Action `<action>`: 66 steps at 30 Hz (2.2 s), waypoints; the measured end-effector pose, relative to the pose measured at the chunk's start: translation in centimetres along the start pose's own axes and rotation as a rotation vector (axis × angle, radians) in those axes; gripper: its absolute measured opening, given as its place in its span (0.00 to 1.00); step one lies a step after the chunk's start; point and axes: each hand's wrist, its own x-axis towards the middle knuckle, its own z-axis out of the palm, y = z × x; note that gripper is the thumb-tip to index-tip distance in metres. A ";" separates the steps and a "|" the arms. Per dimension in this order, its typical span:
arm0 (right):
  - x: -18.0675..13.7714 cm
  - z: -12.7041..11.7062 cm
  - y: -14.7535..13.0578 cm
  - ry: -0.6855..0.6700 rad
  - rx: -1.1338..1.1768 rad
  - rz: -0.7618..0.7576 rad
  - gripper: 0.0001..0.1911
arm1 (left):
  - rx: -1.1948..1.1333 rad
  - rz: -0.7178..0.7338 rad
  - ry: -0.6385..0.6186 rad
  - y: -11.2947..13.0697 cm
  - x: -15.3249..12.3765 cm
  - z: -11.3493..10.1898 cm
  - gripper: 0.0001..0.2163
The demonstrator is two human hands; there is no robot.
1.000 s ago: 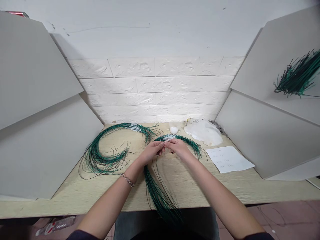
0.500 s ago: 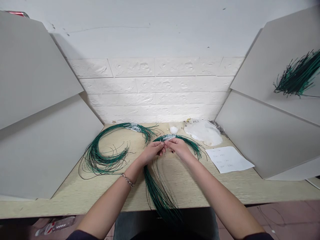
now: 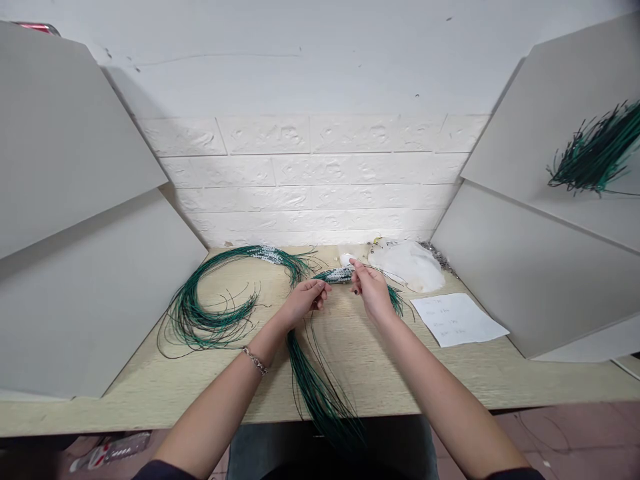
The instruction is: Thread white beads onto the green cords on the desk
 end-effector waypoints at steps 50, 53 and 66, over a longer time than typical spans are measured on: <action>2.6 -2.7 -0.8 0.236 0.396 -0.033 0.21 | 0.074 -0.159 -0.105 -0.2 -0.5 0.3 0.14; 2.7 -2.8 -0.8 0.242 0.387 -0.033 0.22 | 0.096 -0.158 -0.105 -0.1 -0.5 0.2 0.15; 2.6 -3.0 -1.2 0.245 0.391 -0.014 0.23 | 0.089 -0.172 -0.148 0.0 -0.6 0.3 0.15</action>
